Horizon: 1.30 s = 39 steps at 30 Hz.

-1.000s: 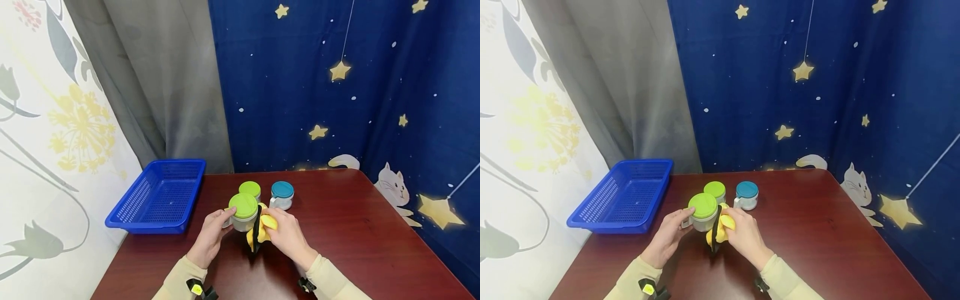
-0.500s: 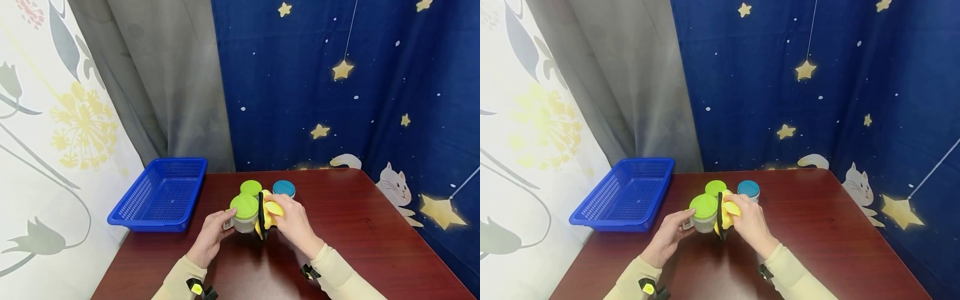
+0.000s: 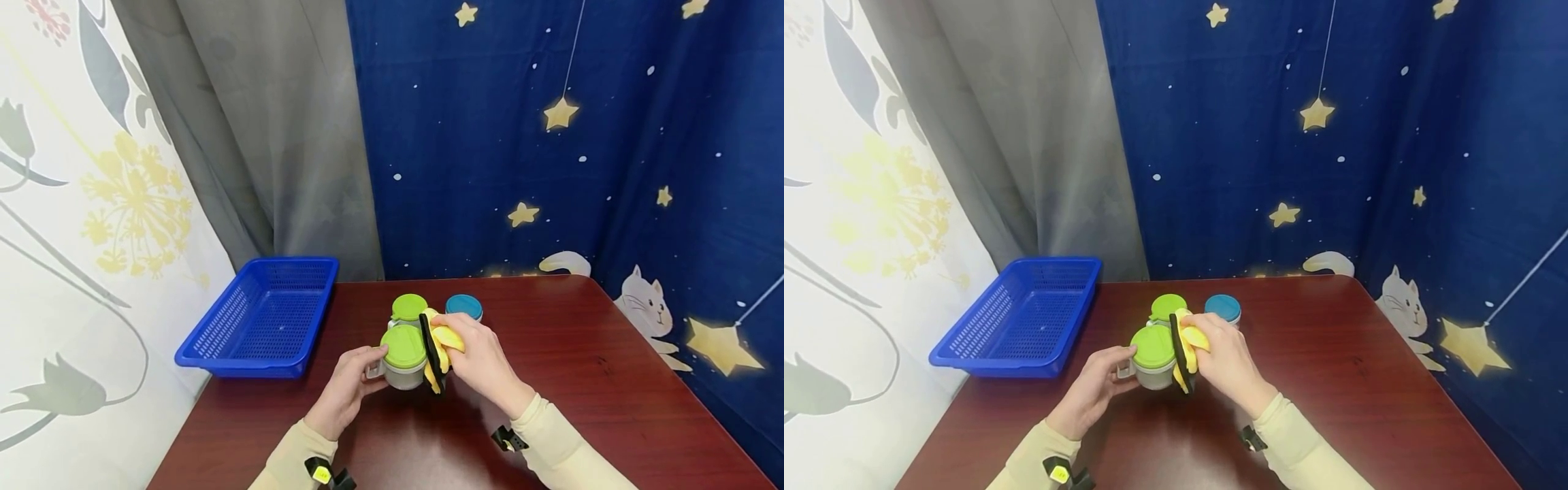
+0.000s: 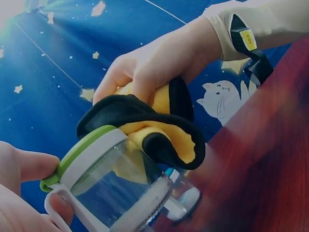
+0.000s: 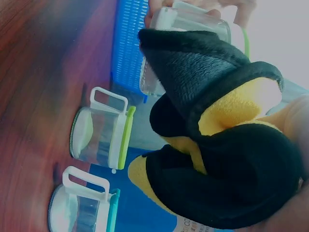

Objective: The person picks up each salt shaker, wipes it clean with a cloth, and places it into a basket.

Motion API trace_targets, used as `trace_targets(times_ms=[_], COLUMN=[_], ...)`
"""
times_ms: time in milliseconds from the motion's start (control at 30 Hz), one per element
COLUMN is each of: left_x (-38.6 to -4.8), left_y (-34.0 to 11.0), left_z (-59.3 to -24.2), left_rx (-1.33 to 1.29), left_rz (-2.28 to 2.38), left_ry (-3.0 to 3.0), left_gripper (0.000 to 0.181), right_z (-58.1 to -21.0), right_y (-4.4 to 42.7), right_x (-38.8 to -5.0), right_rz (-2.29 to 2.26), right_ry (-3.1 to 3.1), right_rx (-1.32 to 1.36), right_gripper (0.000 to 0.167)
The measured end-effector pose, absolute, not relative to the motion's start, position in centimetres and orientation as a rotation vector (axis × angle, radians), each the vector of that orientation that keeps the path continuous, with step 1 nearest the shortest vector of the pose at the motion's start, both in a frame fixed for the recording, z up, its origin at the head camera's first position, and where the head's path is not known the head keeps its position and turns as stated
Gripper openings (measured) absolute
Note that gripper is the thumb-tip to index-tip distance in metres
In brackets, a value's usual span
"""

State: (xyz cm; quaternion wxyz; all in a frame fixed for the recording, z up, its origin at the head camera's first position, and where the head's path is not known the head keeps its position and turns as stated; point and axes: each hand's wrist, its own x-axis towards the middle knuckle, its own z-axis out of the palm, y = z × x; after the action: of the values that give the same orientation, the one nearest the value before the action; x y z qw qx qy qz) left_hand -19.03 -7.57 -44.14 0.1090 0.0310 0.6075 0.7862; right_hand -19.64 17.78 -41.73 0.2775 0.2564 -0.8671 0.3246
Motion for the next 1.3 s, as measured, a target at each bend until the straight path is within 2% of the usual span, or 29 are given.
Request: trace_targets(times_ms=[100, 467, 600, 967, 1300], left_x=[-18.9, -18.9, -19.0, -19.3, -19.6], left_y=[-7.8, -7.8, -7.9, -7.9, -7.8], left_z=[-44.1, -44.0, -44.2, -44.4, -44.3], left_rx=[0.093, 0.100, 0.089, 0.043, 0.046], left_rz=[2.309, 2.321, 2.348, 2.311, 2.268], left_ry=[1.772, 1.727, 1.697, 1.720, 1.736], left_gripper=[0.015, 0.024, 0.019, 0.027, 0.017], right_z=[-42.0, -45.6, -45.3, -45.4, -42.9], right_y=[17.7, 17.9, 17.9, 18.0, 18.3], right_x=[-19.8, -20.0, -20.0, -20.0, -20.6], right_rz=[0.871, 0.814, 0.843, 0.855, 0.887], right_ry=[-2.349, -2.493, -2.469, -2.476, -2.424], right_rx=[0.678, 0.731, 0.712, 0.693, 0.717], right_gripper=[0.045, 0.042, 0.044, 0.044, 0.042])
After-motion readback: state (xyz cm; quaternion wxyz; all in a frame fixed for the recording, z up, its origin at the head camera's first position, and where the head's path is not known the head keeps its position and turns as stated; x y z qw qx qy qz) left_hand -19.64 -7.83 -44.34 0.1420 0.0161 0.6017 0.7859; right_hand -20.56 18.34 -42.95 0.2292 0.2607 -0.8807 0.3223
